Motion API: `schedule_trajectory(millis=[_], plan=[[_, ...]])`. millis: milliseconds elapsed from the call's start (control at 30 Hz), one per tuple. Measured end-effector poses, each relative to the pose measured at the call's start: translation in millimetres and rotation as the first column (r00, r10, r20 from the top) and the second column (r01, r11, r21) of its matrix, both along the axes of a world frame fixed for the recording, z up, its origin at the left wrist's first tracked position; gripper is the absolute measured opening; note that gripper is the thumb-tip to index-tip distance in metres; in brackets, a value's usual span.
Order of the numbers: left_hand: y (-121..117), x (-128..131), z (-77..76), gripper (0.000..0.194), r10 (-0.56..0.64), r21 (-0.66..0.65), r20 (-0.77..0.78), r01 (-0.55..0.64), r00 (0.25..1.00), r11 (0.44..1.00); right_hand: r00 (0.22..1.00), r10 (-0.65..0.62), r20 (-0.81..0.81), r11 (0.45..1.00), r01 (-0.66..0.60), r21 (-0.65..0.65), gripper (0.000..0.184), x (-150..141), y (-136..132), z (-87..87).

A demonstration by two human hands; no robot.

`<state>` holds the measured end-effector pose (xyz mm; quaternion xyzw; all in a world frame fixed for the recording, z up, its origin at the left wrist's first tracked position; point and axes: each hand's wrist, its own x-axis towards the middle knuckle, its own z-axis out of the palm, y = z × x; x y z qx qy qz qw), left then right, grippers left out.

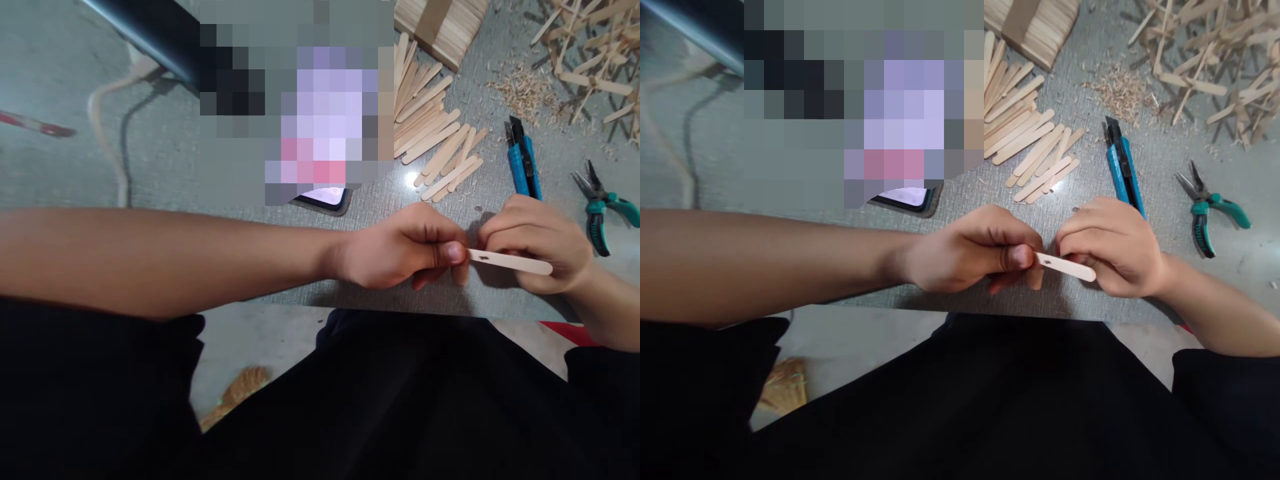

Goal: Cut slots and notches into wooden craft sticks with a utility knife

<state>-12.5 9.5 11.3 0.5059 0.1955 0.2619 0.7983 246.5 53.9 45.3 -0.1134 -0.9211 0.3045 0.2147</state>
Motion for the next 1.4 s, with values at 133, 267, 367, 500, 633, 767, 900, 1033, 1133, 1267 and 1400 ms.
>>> schedule_trajectory(millis=[133, 267, 367, 500, 633, 767, 900, 1033, 1133, 1267, 1400], plan=[[-1, 0, -0.5, 0.058, -0.013, -0.014, 0.003, 0.013, 1.000, 1.000, 0.999, -0.014, -0.036, 1.000, 0.015, 0.021, 0.017, 0, -3, -2.4], [-2, 0, -2.9, 0.065, -0.017, -0.057, 0.016, 0.018, 1.000, 0.998, 0.984, -0.116, -0.137, 0.993, 0.113, -0.029, 0.023, -3, -12, -6.5], [-2, 1, -5.4, 0.067, 0.026, -0.103, -0.003, -0.026, 1.000, 0.994, 0.893, -0.284, -0.349, 0.958, 0.282, -0.057, 0.025, -4, -16, -12.3], [-4, 2, -7.2, 0.062, 0.115, -0.160, -0.012, -0.115, 0.993, 0.980, 0.873, -0.298, -0.386, 0.919, 0.372, 0.132, 0.018, -4, -15, -22.3], [-6, 2, -7.6, 0.059, 0.145, -0.173, 0.003, -0.142, 0.989, 0.975, 0.889, -0.273, -0.367, 0.897, 0.373, 0.237, 0.008, -3, -16, -30.0], [-7, 2, -9.4, 0.059, 0.133, -0.167, -0.014, -0.134, 0.991, 0.977, 0.882, -0.287, -0.373, 0.887, 0.392, 0.245, 0.006, -4, -17, -32.8], [-7, 3, -11.3, 0.059, 0.133, -0.170, -0.016, -0.134, 0.991, 0.976, 0.885, -0.277, -0.375, 0.886, 0.386, 0.256, 0.006, -4, -17, -32.9], [-8, 3, -12.0, 0.058, 0.140, -0.172, 0.009, -0.136, 0.990, 0.976, 0.900, -0.261, -0.350, 0.891, 0.364, 0.272, 0.006, -3, -16, -32.6], [-7, 3, -12.7, 0.055, 0.136, -0.169, 0.037, -0.128, 0.990, 0.977, 0.912, -0.227, -0.342, 0.905, 0.327, 0.271, 0.007, -3, -17, -32.2], [-7, 3, -13.6, 0.053, 0.097, -0.148, 0.034, -0.091, 0.995, 0.985, 0.925, -0.189, -0.330, 0.925, 0.281, 0.257, 0.009, -4, -18, -30.9], [-7, 2, -13.2, 0.057, 0.066, -0.144, 0.005, -0.065, 0.998, 0.987, 0.927, -0.178, -0.329, 0.931, 0.267, 0.250, 0.007, -4, -19, -30.0]])
